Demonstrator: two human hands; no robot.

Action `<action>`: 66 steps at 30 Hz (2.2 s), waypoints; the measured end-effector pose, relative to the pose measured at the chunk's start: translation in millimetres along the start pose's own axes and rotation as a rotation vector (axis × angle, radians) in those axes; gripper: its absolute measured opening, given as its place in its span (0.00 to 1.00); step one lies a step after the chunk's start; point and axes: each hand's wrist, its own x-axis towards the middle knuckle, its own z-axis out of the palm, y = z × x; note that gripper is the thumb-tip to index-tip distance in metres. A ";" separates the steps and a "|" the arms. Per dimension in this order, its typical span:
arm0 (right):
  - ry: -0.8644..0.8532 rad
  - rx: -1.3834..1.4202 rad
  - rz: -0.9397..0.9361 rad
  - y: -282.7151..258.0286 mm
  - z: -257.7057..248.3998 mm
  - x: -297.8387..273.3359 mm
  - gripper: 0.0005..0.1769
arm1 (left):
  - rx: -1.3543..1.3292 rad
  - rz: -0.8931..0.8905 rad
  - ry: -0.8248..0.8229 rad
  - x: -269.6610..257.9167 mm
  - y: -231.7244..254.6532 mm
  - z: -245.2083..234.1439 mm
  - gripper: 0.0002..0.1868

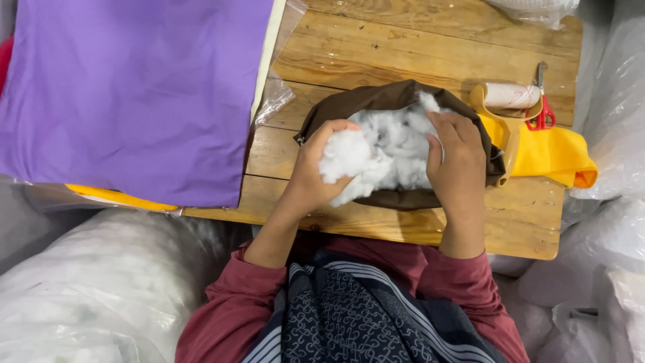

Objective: Stuffing a brown fabric pillowcase with white polyester fiberfill material.

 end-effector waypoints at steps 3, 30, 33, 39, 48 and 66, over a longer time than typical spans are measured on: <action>-0.014 0.174 -0.012 -4.4 21.0 2.4 0.13 | 0.072 -0.065 -0.106 4.5 -18.6 20.7 0.38; 0.046 0.495 0.710 114.8 4.5 -84.9 0.04 | 0.178 -0.374 0.327 29.5 -125.1 -39.1 0.17; 0.116 0.442 0.570 120.3 5.3 -91.8 0.03 | 0.210 -0.384 0.324 30.5 -119.0 -39.7 0.14; 0.642 0.113 0.340 106.5 -42.7 -93.5 0.12 | 0.005 -0.223 0.368 16.2 -60.3 -70.1 0.14; 0.880 0.411 0.495 98.3 -68.5 -87.4 0.19 | 0.032 0.004 0.402 7.7 -7.0 -88.1 0.09; 0.137 0.118 0.464 73.0 -98.3 -103.2 0.05 | 0.296 -0.144 0.206 -40.6 -30.9 -112.2 0.07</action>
